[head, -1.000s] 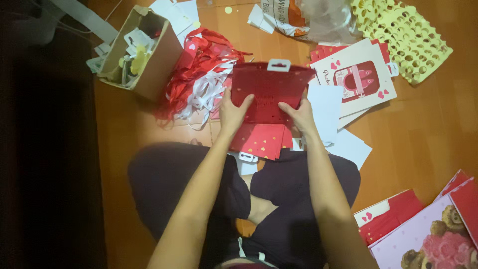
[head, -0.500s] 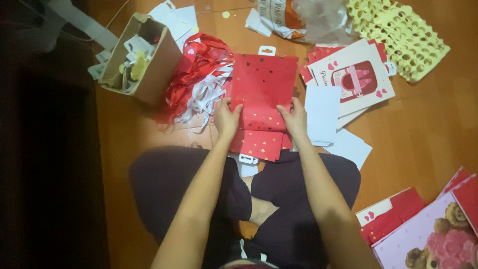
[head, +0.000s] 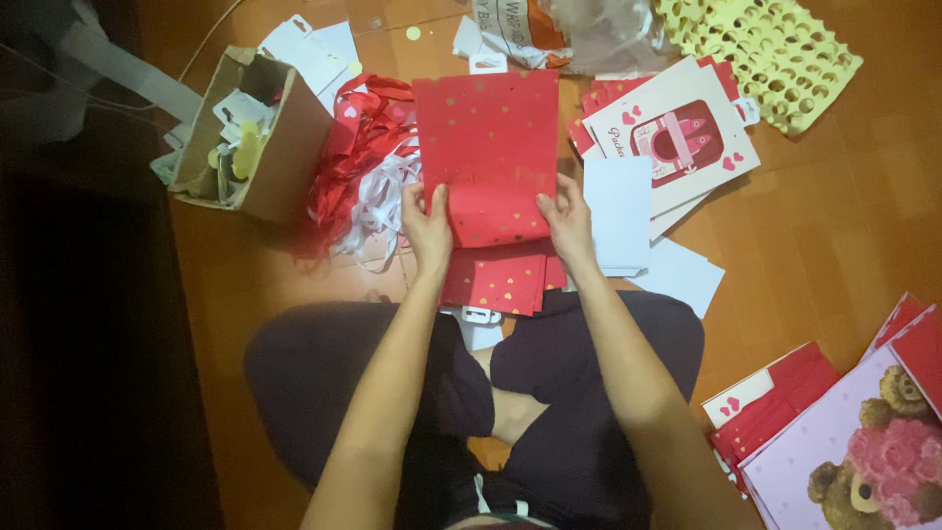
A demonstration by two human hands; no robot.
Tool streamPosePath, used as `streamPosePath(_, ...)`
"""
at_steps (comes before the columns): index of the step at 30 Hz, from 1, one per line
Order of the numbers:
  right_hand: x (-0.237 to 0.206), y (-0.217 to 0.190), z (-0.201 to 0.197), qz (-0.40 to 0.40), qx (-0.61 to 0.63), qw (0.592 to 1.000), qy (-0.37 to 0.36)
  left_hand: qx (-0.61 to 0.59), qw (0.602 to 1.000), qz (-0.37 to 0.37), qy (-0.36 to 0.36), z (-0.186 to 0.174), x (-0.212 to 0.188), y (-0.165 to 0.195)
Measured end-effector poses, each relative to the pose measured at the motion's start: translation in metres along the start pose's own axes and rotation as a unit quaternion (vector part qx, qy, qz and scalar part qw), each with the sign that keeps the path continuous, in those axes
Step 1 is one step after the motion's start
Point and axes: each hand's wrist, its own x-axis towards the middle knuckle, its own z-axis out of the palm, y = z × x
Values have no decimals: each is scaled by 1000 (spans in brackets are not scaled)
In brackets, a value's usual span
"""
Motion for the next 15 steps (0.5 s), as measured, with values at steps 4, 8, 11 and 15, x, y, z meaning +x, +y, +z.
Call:
streamPosePath(4,-5,-7,3,23,12,999,24,9,1000,-6,6,-1,-2,2)
streamPosePath(8,-7,-12,2,2,33,999,-23,82,996,-3,31,-1,-5,7)
streamPosePath(11,-7,-9,0,145,-52,987,-47,95,994,-31,49,-2,-6,8)
streamPosePath(15,-7,-3,-4,147,-55,987,-37,107,992,-20,57,-2,-6,6)
